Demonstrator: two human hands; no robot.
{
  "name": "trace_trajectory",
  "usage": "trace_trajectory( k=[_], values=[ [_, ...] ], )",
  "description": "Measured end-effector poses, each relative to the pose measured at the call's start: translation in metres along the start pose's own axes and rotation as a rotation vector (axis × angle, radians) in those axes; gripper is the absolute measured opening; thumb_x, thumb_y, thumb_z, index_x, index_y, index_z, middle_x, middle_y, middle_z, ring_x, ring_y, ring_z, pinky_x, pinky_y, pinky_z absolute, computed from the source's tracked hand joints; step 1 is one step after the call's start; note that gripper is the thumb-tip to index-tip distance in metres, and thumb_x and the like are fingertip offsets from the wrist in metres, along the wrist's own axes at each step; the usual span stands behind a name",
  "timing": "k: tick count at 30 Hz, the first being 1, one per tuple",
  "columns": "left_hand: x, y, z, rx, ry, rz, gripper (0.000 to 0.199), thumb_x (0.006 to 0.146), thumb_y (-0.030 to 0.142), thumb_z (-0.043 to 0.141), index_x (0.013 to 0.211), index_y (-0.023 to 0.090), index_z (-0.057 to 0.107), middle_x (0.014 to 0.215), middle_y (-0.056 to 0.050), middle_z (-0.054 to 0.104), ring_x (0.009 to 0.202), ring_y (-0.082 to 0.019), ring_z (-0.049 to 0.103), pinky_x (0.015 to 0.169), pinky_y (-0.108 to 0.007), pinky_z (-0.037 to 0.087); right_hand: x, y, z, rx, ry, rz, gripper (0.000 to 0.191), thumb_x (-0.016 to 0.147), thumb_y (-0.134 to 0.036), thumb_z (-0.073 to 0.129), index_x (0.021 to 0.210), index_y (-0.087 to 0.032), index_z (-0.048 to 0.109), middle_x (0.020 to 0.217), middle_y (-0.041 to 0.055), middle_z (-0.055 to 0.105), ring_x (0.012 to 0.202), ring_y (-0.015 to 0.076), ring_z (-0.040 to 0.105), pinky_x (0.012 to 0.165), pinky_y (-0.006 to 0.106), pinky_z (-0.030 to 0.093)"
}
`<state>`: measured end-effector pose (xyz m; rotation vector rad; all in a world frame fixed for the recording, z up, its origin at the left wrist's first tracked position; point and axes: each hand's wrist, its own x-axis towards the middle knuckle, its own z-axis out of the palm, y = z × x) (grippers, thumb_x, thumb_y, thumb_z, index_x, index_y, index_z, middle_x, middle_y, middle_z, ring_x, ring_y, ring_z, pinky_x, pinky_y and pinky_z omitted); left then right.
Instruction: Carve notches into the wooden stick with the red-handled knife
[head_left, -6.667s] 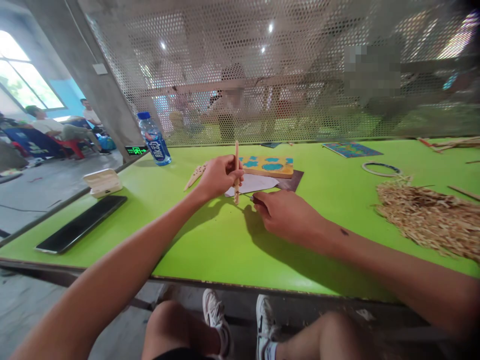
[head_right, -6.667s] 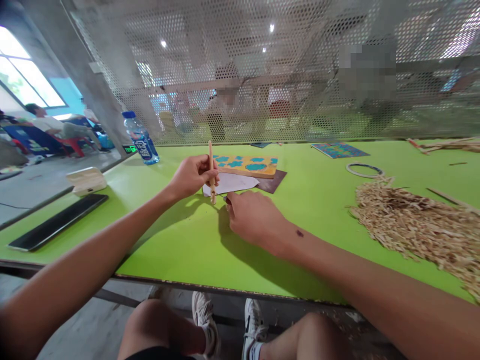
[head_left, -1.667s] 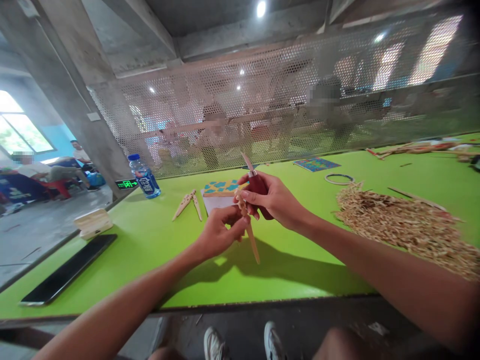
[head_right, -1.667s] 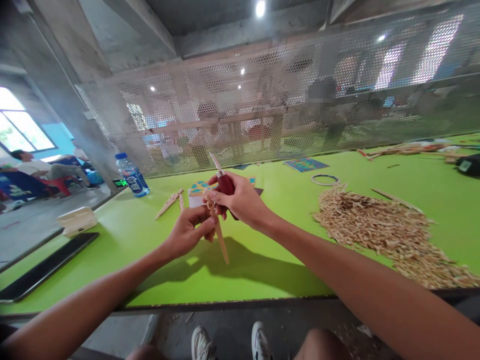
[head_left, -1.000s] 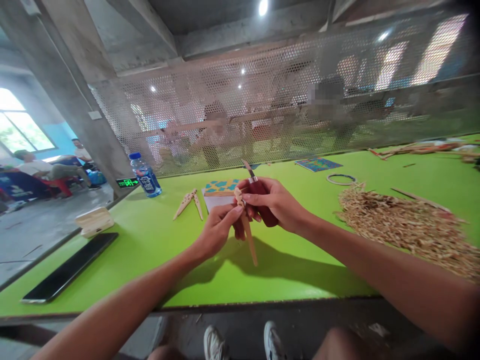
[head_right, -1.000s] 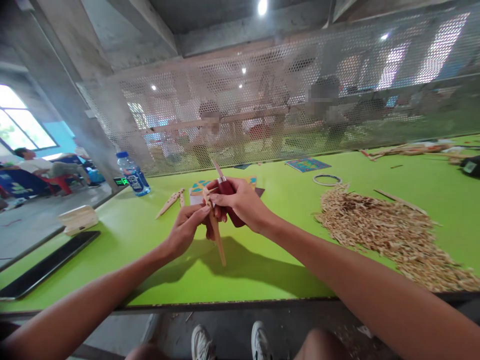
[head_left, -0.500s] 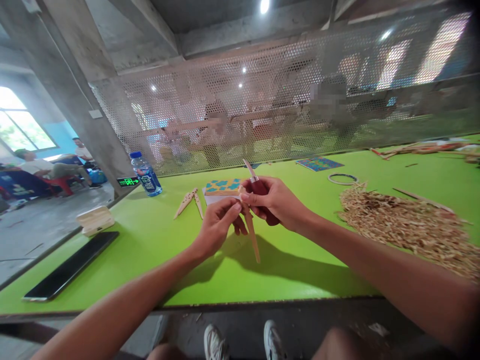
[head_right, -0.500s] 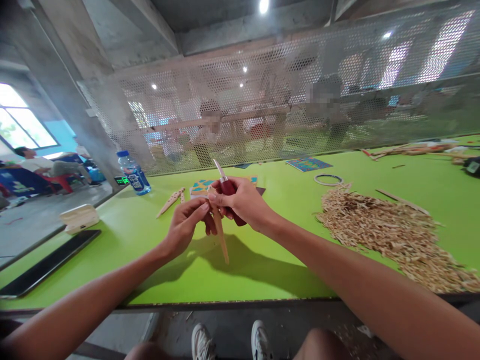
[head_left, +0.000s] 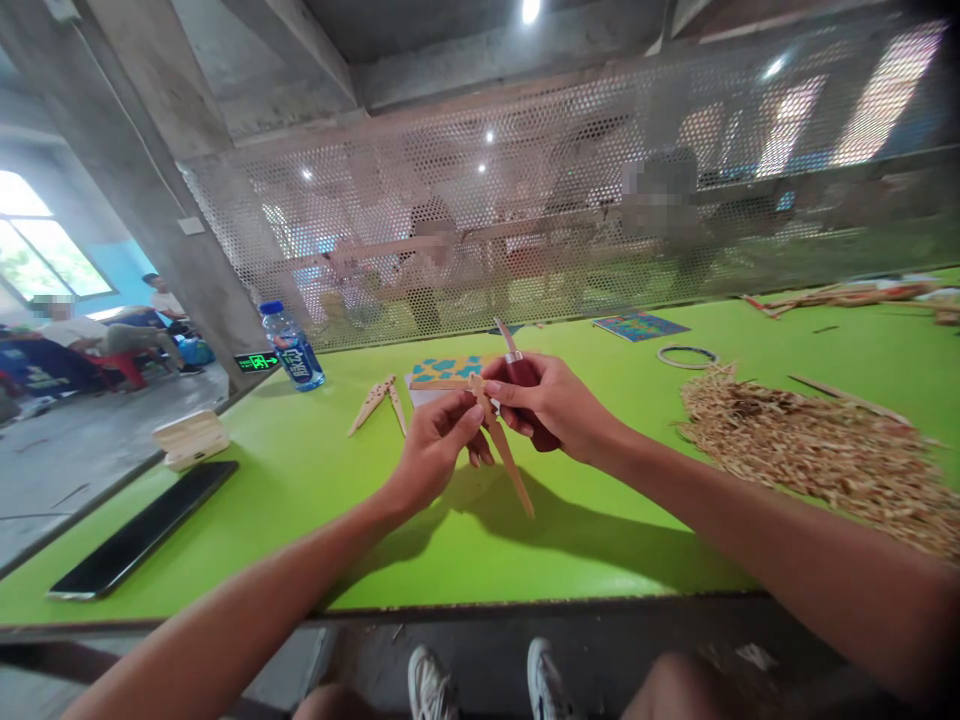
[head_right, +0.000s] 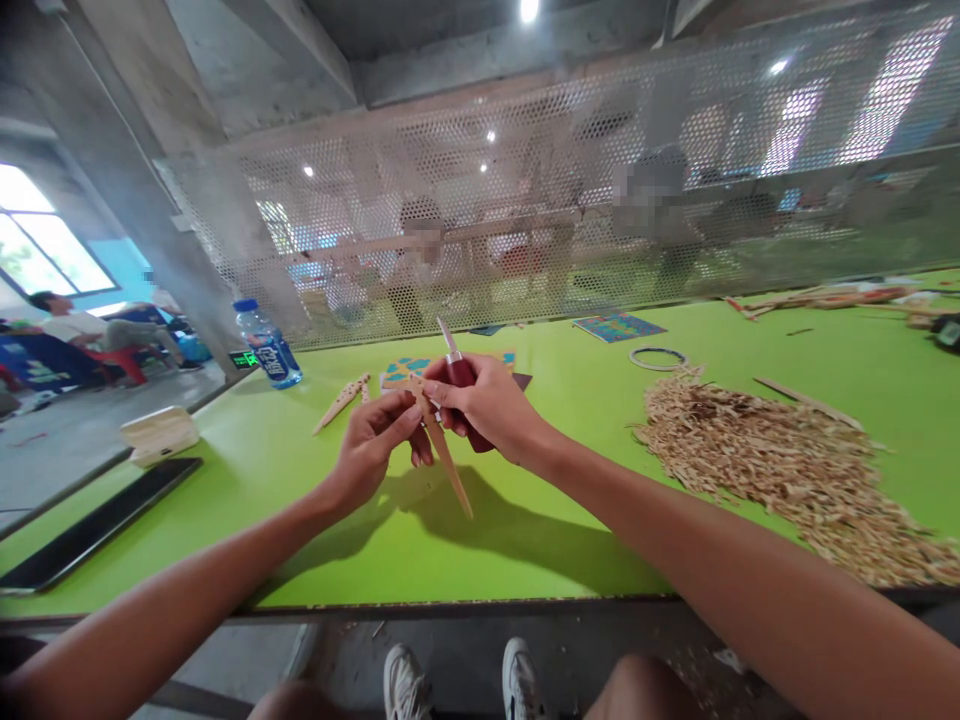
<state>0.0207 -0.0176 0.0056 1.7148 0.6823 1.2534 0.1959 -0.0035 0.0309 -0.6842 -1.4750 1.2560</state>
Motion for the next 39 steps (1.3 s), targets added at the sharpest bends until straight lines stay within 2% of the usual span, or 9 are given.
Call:
trace_trajectory(
  k=[7,11,16,21,24,27,30,33,39],
  values=[
    [0.0,0.001,0.001,0.022,0.012,-0.07,0.034,0.087,0.043,0.073,0.093,0.011,0.063,0.074,-0.004,0.068,0.054,-0.013,0.067,0.051,-0.023,0.052,0.004,0.003,-0.003,-0.083,0.042,0.014,0.027,0.076,-0.034,0.08,0.089,-0.016,0.064,0.056,-0.0043,0.057,0.046,0.0085,0.049,0.039,0.021,0.037],
    [0.002,-0.001,-0.002,0.128,-0.01,-0.121,0.033,0.09,0.047,0.064,0.091,0.015,0.059,0.068,0.0,0.062,0.053,-0.012,0.062,0.05,-0.024,0.052,0.007,0.008,-0.008,-0.164,0.069,0.027,0.025,0.078,-0.033,0.079,0.088,-0.017,0.064,0.054,-0.0038,0.058,0.044,0.0093,0.05,0.04,0.022,0.039],
    [0.01,-0.004,-0.013,0.3,-0.141,-0.198,0.031,0.089,0.045,0.06,0.076,0.017,0.056,0.058,0.003,0.053,0.048,-0.012,0.055,0.046,-0.024,0.045,0.011,0.014,-0.018,-0.339,0.13,0.07,0.012,0.083,-0.023,0.073,0.091,-0.017,0.064,0.054,-0.002,0.059,0.04,0.0094,0.048,0.036,0.022,0.035],
    [0.013,-0.006,-0.019,0.545,-0.304,-0.186,0.028,0.088,0.033,0.061,0.071,0.013,0.069,0.052,0.003,0.053,0.048,-0.009,0.045,0.048,-0.022,0.03,0.016,0.013,-0.03,-0.56,0.219,0.113,0.015,0.084,-0.019,0.071,0.097,-0.016,0.064,0.06,0.0008,0.062,0.04,0.0107,0.049,0.033,0.023,0.033],
    [0.011,-0.008,-0.018,0.682,-0.404,-0.159,0.021,0.083,0.027,0.067,0.073,0.013,0.078,0.052,0.001,0.059,0.049,-0.009,0.043,0.051,-0.024,0.027,0.017,0.012,-0.032,-0.672,0.177,0.12,0.017,0.085,-0.018,0.071,0.1,-0.015,0.065,0.064,0.0014,0.063,0.043,0.011,0.051,0.036,0.024,0.035],
    [0.009,-0.01,-0.016,0.783,-0.451,-0.131,0.018,0.082,0.026,0.069,0.078,0.015,0.082,0.059,-0.003,0.069,0.052,-0.011,0.049,0.055,-0.025,0.03,0.016,0.014,-0.029,-0.781,0.103,0.113,0.018,0.086,-0.02,0.069,0.103,-0.015,0.065,0.066,0.0008,0.063,0.047,0.0119,0.053,0.044,0.026,0.039],
    [0.008,-0.01,-0.015,0.866,-0.443,-0.117,0.016,0.082,0.024,0.068,0.078,0.017,0.082,0.066,-0.006,0.074,0.057,-0.014,0.055,0.059,-0.026,0.033,0.013,0.02,-0.025,-0.886,0.03,0.087,0.026,0.087,-0.022,0.069,0.111,-0.015,0.066,0.078,0.0043,0.066,0.059,0.0151,0.058,0.054,0.028,0.043],
    [0.005,-0.007,-0.013,0.92,-0.417,-0.129,0.018,0.085,0.028,0.068,0.079,0.018,0.082,0.071,-0.008,0.076,0.062,-0.017,0.06,0.061,-0.028,0.034,0.01,0.027,-0.024,-0.955,-0.031,0.063,0.044,0.089,-0.018,0.063,0.133,-0.014,0.06,0.092,0.0097,0.071,0.073,0.0198,0.063,0.064,0.03,0.045],
    [0.0,0.001,-0.009,0.987,-0.424,-0.156,0.02,0.087,0.032,0.067,0.08,0.018,0.079,0.071,-0.008,0.072,0.063,-0.019,0.061,0.06,-0.03,0.036,0.003,0.042,-0.028,-1.042,-0.121,0.116,0.058,0.092,-0.015,0.05,0.151,-0.013,0.048,0.091,0.0117,0.075,0.076,0.0234,0.064,0.067,0.031,0.043]
  ],
)
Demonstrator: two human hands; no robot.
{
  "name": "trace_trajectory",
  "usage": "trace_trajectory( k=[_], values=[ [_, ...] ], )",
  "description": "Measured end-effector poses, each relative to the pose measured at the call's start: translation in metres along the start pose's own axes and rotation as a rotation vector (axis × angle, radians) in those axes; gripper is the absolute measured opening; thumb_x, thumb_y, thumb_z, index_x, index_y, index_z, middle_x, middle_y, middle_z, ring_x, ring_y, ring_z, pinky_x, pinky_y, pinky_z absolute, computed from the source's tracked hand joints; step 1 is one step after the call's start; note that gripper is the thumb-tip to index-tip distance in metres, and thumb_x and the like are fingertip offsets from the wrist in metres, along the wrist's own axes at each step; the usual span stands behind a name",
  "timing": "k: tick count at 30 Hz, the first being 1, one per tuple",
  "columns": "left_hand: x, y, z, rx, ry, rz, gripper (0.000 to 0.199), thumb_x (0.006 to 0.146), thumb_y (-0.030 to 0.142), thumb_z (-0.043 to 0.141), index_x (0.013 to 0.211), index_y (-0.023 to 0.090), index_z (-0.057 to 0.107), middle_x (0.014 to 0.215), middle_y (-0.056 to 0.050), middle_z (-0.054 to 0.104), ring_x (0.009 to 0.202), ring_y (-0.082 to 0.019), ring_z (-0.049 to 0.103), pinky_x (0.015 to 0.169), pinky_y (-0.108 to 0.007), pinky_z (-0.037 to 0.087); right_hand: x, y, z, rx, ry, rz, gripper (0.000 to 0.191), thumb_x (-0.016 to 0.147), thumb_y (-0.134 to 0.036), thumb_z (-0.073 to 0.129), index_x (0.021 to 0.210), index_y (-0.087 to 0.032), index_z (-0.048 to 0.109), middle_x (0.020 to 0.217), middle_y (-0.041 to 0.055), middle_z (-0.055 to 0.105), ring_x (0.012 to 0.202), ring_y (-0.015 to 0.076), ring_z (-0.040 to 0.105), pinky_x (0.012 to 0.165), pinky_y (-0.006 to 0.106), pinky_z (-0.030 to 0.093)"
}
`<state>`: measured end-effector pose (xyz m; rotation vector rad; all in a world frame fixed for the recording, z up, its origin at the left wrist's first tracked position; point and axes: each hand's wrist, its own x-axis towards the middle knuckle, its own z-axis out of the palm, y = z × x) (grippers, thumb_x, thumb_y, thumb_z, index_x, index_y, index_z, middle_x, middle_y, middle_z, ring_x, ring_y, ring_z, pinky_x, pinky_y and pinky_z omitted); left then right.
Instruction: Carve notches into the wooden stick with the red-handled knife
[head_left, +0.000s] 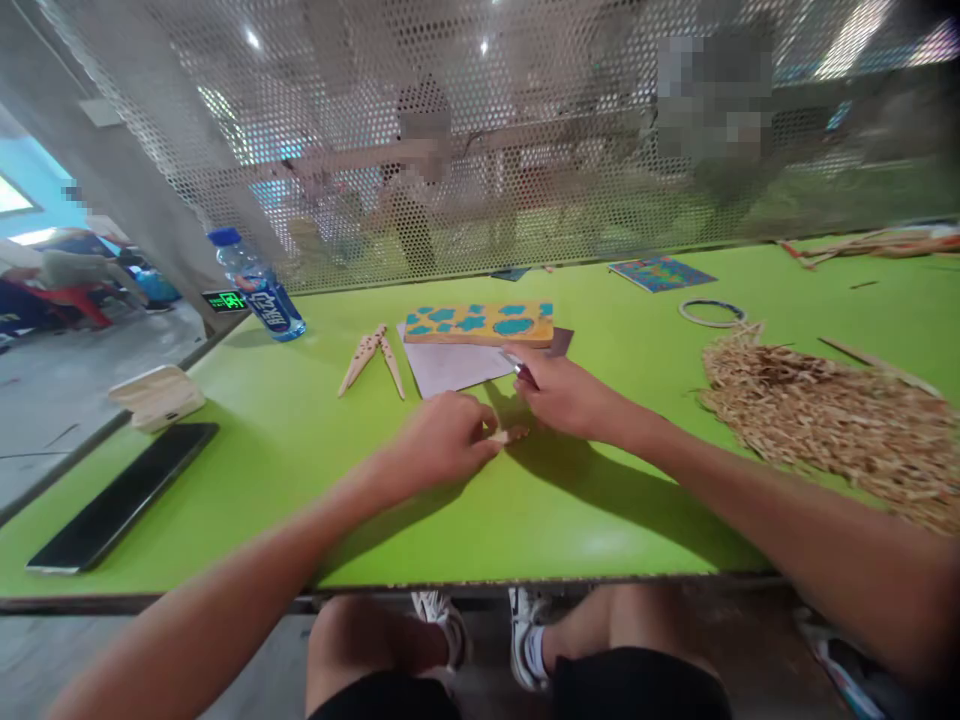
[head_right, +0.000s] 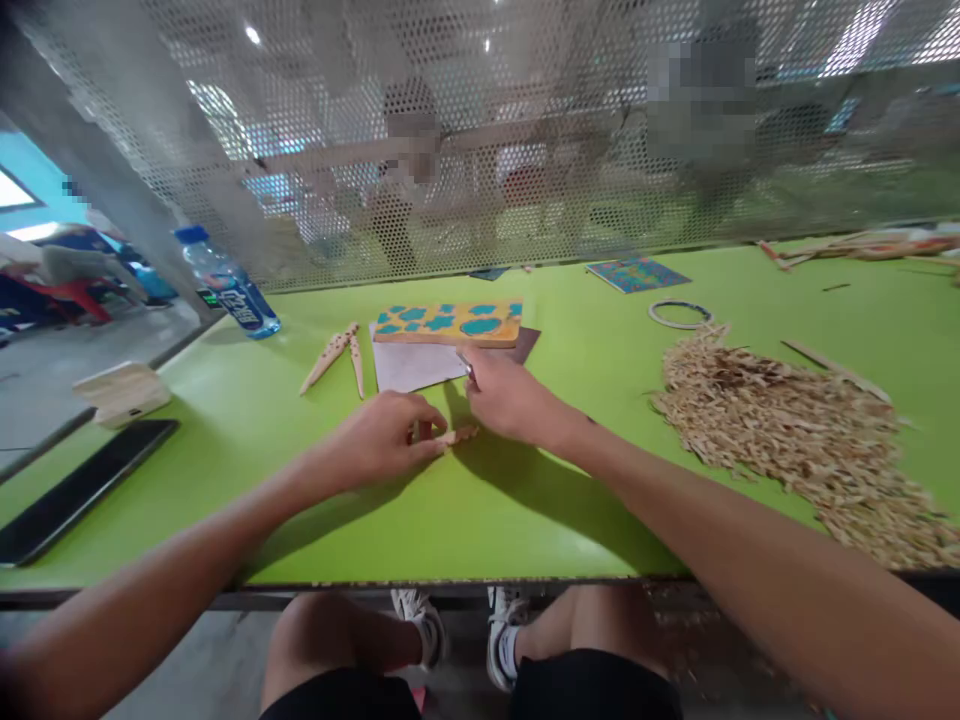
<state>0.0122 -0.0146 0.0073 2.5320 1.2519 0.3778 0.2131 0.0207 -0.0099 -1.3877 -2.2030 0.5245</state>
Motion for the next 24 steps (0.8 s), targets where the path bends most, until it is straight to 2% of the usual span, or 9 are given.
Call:
trace_trajectory(
  k=[3,5,9,12,17,21,22,24],
  values=[
    [-0.001,0.002,-0.002,0.061,-0.096,-0.029,0.012,0.084,0.023,0.066,0.082,0.017,0.076,0.076,-0.007,0.072,0.069,-0.021,0.063,0.063,-0.03,0.039,-0.002,0.006,0.008,-0.042,-0.024,0.031,0.059,0.093,-0.016,0.048,0.151,-0.012,0.048,0.106,0.0172,0.076,0.084,0.0265,0.066,0.071,0.033,0.044],
    [-0.002,0.001,-0.003,0.026,-0.15,-0.055,0.012,0.085,0.021,0.065,0.089,0.017,0.075,0.083,-0.007,0.073,0.075,-0.022,0.064,0.067,-0.031,0.042,-0.004,0.008,0.012,-0.064,-0.043,0.061,0.06,0.095,-0.019,0.046,0.154,-0.011,0.044,0.102,0.0182,0.076,0.08,0.0277,0.067,0.069,0.034,0.043],
    [-0.012,-0.006,0.002,-0.137,-0.129,-0.101,0.014,0.088,0.024,0.066,0.099,0.017,0.072,0.091,-0.006,0.073,0.082,-0.021,0.066,0.072,-0.032,0.047,-0.011,0.004,0.01,-0.083,-0.09,0.107,0.058,0.097,-0.022,0.045,0.156,-0.016,0.043,0.09,0.0133,0.076,0.071,0.0248,0.065,0.065,0.032,0.039],
    [-0.023,-0.012,0.008,-0.152,-0.112,-0.074,0.024,0.099,0.031,0.053,0.103,0.017,0.072,0.098,-0.009,0.072,0.084,-0.022,0.068,0.076,-0.034,0.051,-0.015,-0.002,0.005,-0.085,-0.113,0.141,0.056,0.099,-0.023,0.042,0.156,-0.018,0.043,0.081,0.0091,0.074,0.063,0.022,0.062,0.061,0.03,0.036],
    [-0.035,-0.013,0.019,-0.051,-0.093,-0.053,0.028,0.102,0.031,0.046,0.098,0.018,0.07,0.086,-0.007,0.071,0.071,-0.021,0.068,0.064,-0.032,0.05,-0.02,-0.007,0.005,-0.063,-0.148,0.164,0.051,0.1,-0.023,0.041,0.15,-0.019,0.049,0.089,0.0107,0.076,0.072,0.0237,0.067,0.065,0.032,0.041],
    [-0.036,-0.008,0.023,0.041,-0.043,0.027,0.031,0.102,0.025,0.042,0.094,0.017,0.071,0.083,-0.006,0.07,0.058,-0.017,0.062,0.051,-0.029,0.043,-0.021,-0.01,0.005,-0.013,-0.109,0.159,0.046,0.1,-0.022,0.042,0.144,-0.018,0.052,0.122,0.0164,0.072,0.099,0.0279,0.07,0.081,0.037,0.047],
    [-0.036,-0.008,0.024,0.036,-0.022,0.032,0.031,0.102,0.024,0.043,0.094,0.017,0.071,0.083,-0.006,0.07,0.056,-0.016,0.06,0.049,-0.029,0.043,-0.021,-0.011,0.005,-0.008,-0.115,0.162,0.046,0.1,-0.022,0.042,0.144,-0.017,0.052,0.123,0.0166,0.072,0.1,0.0281,0.069,0.082,0.037,0.047],
    [-0.036,-0.009,0.025,0.008,0.022,0.039,0.029,0.101,0.022,0.044,0.092,0.017,0.072,0.08,-0.005,0.069,0.053,-0.015,0.059,0.048,-0.029,0.042,-0.02,-0.012,0.003,-0.003,-0.15,0.18,0.049,0.1,-0.021,0.042,0.148,-0.018,0.049,0.112,0.0147,0.075,0.089,0.0267,0.069,0.076,0.037,0.047]
  ],
)
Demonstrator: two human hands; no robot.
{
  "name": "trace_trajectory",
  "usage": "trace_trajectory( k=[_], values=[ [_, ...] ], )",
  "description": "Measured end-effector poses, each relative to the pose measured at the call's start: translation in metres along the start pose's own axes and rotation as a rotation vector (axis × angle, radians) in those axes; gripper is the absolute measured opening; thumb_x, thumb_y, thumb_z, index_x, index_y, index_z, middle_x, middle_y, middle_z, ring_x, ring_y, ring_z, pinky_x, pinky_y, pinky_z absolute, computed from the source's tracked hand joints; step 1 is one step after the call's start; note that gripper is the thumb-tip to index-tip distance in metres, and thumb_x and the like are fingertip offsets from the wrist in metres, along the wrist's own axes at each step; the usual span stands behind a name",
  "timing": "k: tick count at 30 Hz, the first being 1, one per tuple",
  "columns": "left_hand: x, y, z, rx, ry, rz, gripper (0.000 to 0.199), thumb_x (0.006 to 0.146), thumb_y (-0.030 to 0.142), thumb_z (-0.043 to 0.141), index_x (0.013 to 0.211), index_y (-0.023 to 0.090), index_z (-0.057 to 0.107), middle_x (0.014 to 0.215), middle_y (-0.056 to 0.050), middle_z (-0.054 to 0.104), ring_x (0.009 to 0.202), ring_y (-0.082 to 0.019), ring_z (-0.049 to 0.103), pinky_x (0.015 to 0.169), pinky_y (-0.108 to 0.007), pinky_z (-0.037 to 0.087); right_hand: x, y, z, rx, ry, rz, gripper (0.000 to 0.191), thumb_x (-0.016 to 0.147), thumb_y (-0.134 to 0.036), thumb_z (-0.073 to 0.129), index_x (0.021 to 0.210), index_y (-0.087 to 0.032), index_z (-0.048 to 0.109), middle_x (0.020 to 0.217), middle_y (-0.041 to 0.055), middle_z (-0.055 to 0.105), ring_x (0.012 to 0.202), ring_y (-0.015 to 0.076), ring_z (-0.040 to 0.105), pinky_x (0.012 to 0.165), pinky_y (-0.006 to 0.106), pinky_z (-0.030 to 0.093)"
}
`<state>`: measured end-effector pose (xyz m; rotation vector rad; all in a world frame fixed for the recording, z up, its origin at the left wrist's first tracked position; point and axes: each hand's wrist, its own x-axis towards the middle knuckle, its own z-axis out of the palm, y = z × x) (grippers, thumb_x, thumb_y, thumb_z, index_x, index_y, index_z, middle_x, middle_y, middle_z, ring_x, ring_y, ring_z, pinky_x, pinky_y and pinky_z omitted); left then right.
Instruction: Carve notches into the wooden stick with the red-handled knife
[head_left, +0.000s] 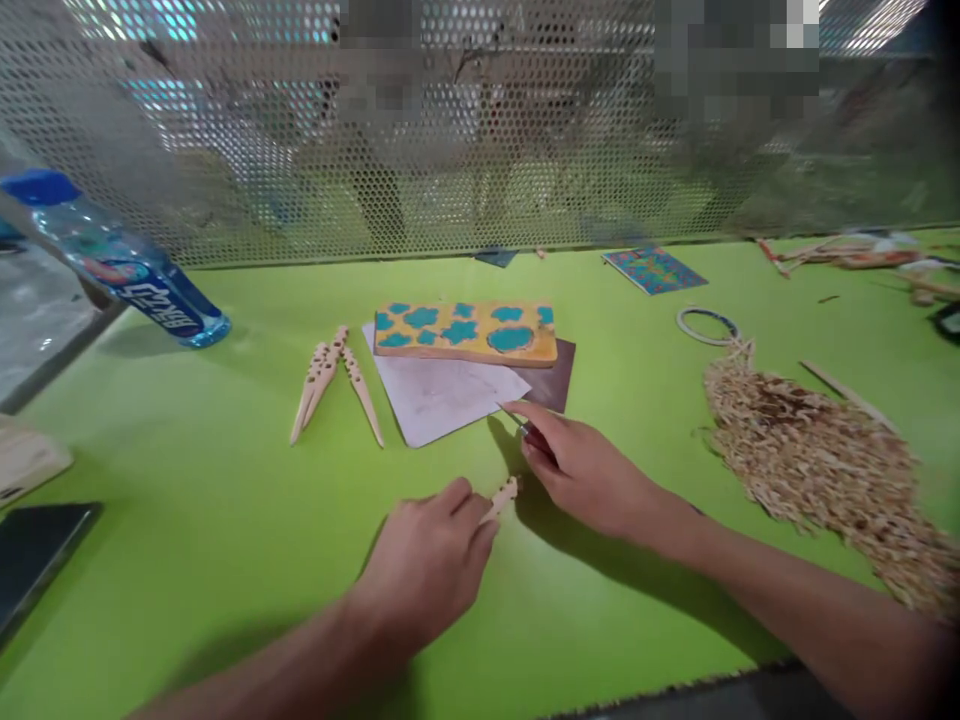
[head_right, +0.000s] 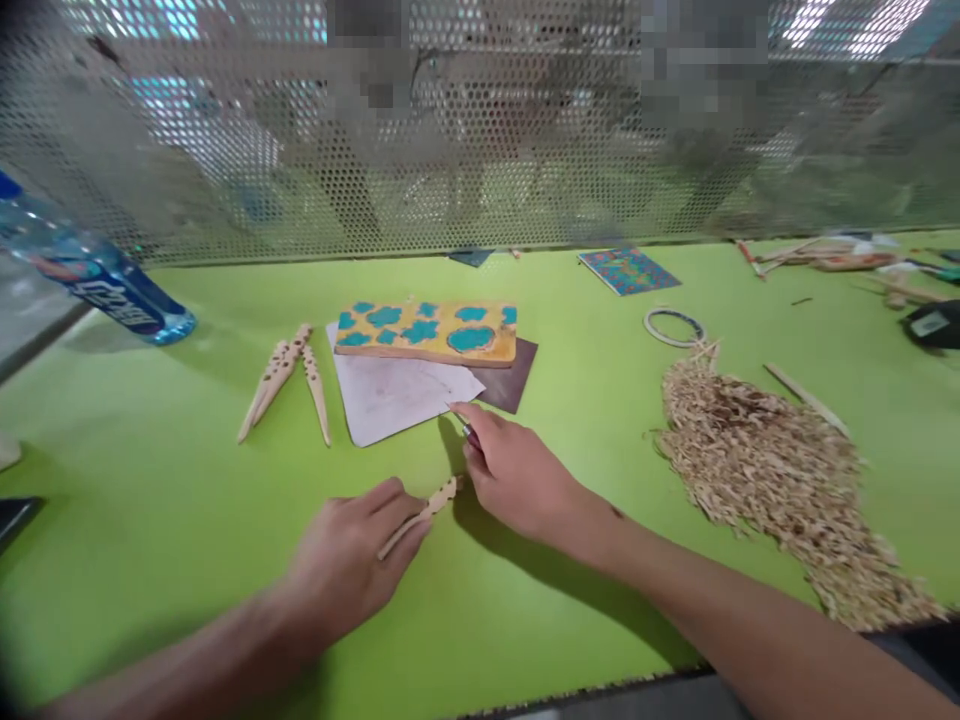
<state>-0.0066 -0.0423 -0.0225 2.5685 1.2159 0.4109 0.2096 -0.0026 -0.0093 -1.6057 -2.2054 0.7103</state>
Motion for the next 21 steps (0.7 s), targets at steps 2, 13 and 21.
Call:
trace_trajectory(
  k=[2,13,21],
  values=[
    [-0.001,-0.002,0.0,-0.032,0.035,0.027,0.028,0.101,0.022,0.046,0.09,0.017,0.072,0.077,-0.004,0.067,0.052,-0.015,0.057,0.047,-0.029,0.042,0.0,-0.001,-0.002,0.002,-0.028,0.017,0.052,0.1,-0.022,0.042,0.152,-0.019,0.047,0.1,0.0119,0.076,0.078,0.0247,0.067,0.07,0.036,0.045],
    [-0.004,0.0,-0.017,-0.094,-0.055,0.09,0.027,0.102,0.02,0.047,0.089,0.017,0.07,0.075,-0.001,0.064,0.057,-0.013,0.055,0.048,-0.029,0.039,-0.005,0.002,-0.008,-0.013,-0.074,-0.059,0.052,0.101,-0.027,0.044,0.153,-0.02,0.049,0.099,0.0107,0.077,0.074,0.0233,0.068,0.068,0.035,0.048],
    [0.005,-0.013,-0.031,-0.199,0.028,0.22,0.022,0.097,0.009,0.051,0.083,0.013,0.067,0.078,-0.005,0.062,0.067,-0.015,0.053,0.059,-0.031,0.042,-0.034,0.013,-0.027,-0.171,-0.168,-0.364,0.064,0.091,-0.006,0.04,0.152,-0.023,0.046,0.128,0.0102,0.071,0.094,0.0238,0.073,0.074,0.037,0.057]
  ],
)
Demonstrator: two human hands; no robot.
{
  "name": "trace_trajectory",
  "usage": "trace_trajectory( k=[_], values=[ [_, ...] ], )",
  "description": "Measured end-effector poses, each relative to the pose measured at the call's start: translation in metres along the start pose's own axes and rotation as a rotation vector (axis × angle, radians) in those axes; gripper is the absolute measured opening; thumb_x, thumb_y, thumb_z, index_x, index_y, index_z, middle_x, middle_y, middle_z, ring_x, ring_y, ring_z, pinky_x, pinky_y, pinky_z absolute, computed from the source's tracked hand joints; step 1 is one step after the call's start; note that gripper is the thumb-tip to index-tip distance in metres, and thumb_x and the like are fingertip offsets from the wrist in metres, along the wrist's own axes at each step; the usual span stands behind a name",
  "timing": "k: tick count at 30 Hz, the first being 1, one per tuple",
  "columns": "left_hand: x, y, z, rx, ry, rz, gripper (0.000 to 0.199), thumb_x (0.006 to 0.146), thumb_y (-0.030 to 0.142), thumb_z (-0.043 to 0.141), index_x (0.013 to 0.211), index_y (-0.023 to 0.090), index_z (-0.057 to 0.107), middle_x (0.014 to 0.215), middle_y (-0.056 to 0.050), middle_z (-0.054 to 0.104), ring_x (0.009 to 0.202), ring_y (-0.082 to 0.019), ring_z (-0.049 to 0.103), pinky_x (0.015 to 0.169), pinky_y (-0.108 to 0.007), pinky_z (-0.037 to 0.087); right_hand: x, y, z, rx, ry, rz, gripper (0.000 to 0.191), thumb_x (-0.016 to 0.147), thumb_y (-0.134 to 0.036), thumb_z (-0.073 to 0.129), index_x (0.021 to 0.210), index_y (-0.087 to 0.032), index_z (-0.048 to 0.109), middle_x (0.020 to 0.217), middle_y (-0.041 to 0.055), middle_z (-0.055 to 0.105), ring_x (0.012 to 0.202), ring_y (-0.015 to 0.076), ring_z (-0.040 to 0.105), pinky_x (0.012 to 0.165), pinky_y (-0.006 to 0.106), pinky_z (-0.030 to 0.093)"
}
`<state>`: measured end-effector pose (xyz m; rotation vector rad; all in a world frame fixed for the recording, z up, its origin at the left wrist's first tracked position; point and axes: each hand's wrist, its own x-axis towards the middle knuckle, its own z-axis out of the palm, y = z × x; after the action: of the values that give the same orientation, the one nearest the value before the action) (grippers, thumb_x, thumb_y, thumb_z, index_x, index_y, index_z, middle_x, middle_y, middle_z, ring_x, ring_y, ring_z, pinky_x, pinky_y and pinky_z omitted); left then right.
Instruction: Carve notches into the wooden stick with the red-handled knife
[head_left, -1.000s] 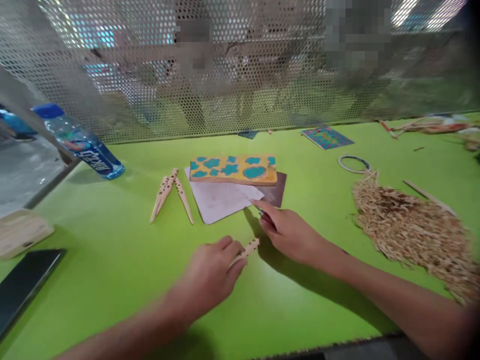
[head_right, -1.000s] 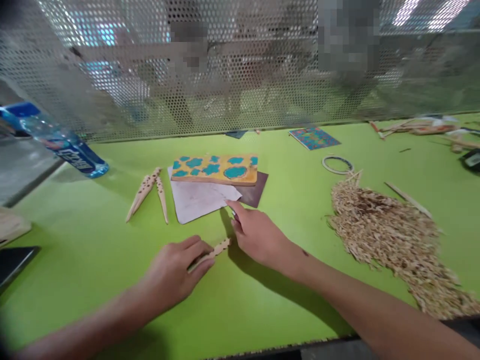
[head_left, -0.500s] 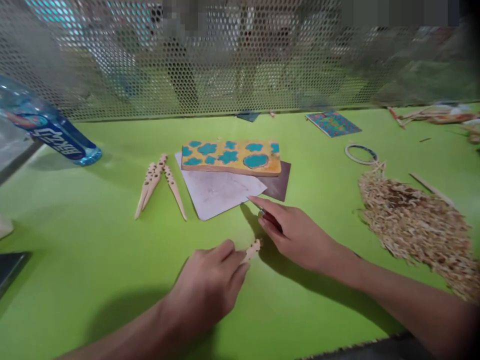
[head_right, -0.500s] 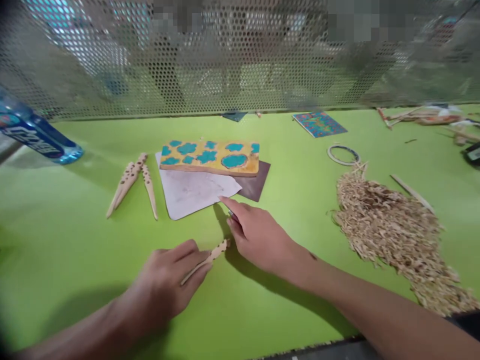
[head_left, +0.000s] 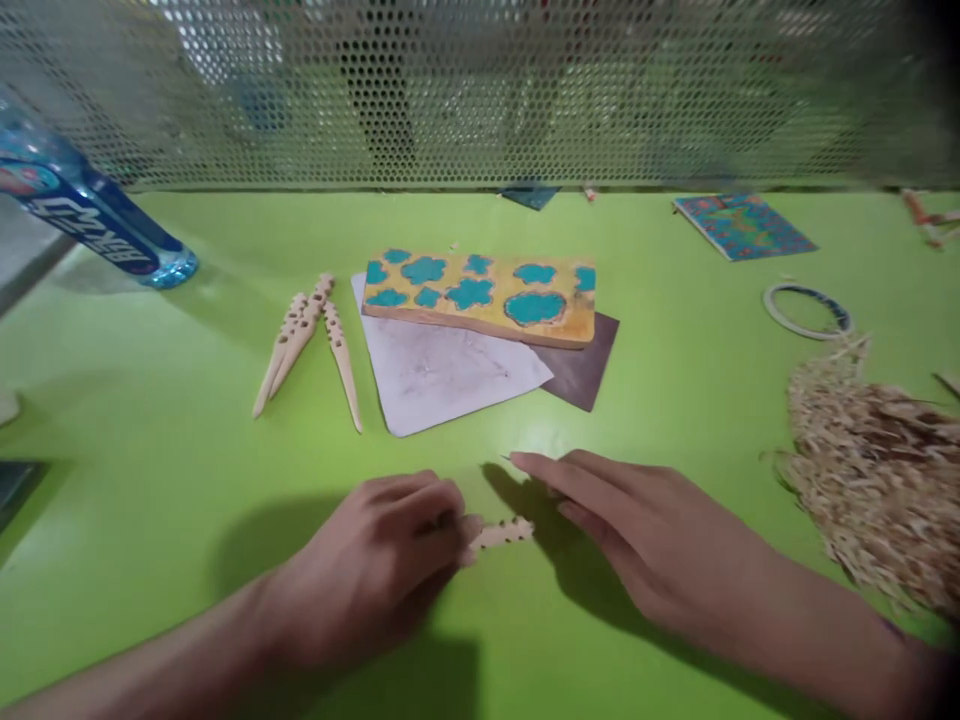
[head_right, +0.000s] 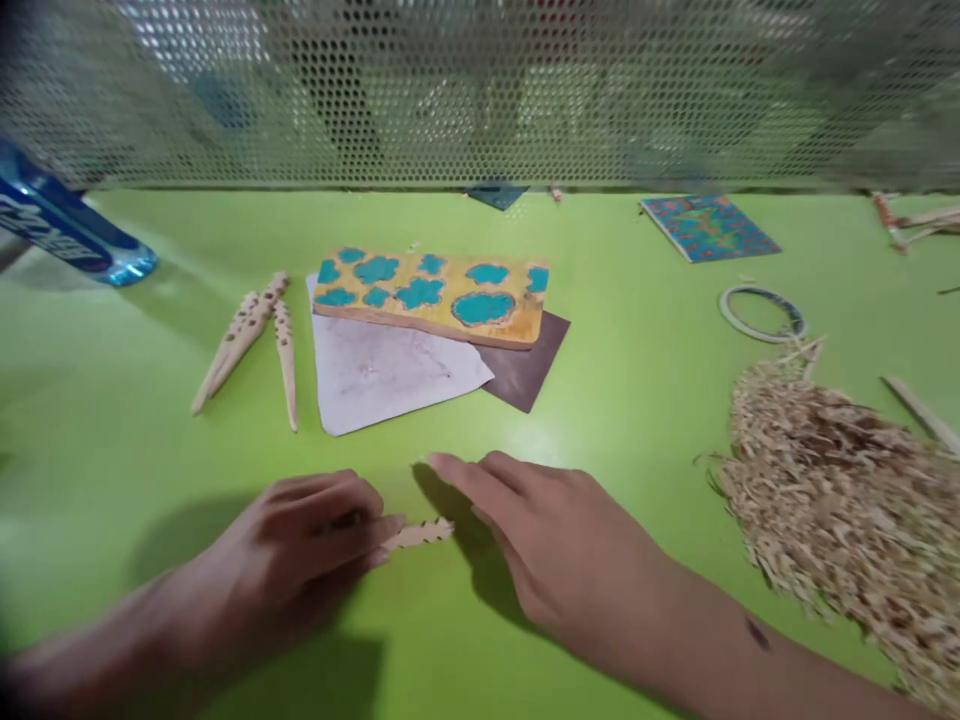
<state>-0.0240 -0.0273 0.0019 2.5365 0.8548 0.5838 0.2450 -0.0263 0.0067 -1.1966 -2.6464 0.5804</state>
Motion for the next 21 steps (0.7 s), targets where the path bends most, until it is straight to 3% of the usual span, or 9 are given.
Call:
trace_trajectory(
  k=[4,8,15,21],
  values=[
    [0.003,0.002,-0.009,-0.037,-0.152,0.027,0.023,0.099,0.011,0.05,0.085,0.012,0.068,0.079,-0.006,0.061,0.07,-0.016,0.053,0.061,-0.032,0.043,-0.012,-0.001,-0.001,-0.215,0.004,-0.125,0.083,0.07,0.0,0.044,0.151,-0.017,0.047,0.121,0.0111,0.073,0.08,0.0227,0.071,0.059,0.034,0.053],
    [0.002,0.006,-0.011,-0.019,-0.181,0.017,0.02,0.099,0.015,0.052,0.086,0.012,0.068,0.08,-0.006,0.06,0.07,-0.018,0.051,0.061,-0.034,0.042,-0.016,0.003,0.0,-0.242,-0.086,-0.186,0.086,0.073,0.0,0.046,0.155,-0.028,0.043,0.118,0.0048,0.072,0.064,0.0175,0.065,0.054,0.033,0.049],
    [-0.001,0.005,-0.007,-0.026,-0.151,0.027,0.014,0.096,0.012,0.057,0.089,0.013,0.07,0.079,-0.004,0.059,0.07,-0.017,0.051,0.06,-0.033,0.039,-0.024,0.001,0.001,-0.238,-0.058,-0.31,0.081,0.078,0.0,0.045,0.155,-0.026,0.042,0.114,0.0009,0.075,0.086,0.0202,0.071,0.064,0.034,0.054],
    [-0.002,0.005,0.001,-0.034,-0.076,-0.002,0.016,0.097,0.019,0.057,0.088,0.014,0.069,0.079,-0.003,0.06,0.068,-0.016,0.052,0.061,-0.033,0.039,-0.035,-0.011,0.004,-0.363,-0.029,-0.292,0.064,0.091,-0.012,0.042,0.153,-0.027,0.048,0.129,0.0003,0.072,0.088,0.0203,0.072,0.066,0.033,0.055]
  ],
)
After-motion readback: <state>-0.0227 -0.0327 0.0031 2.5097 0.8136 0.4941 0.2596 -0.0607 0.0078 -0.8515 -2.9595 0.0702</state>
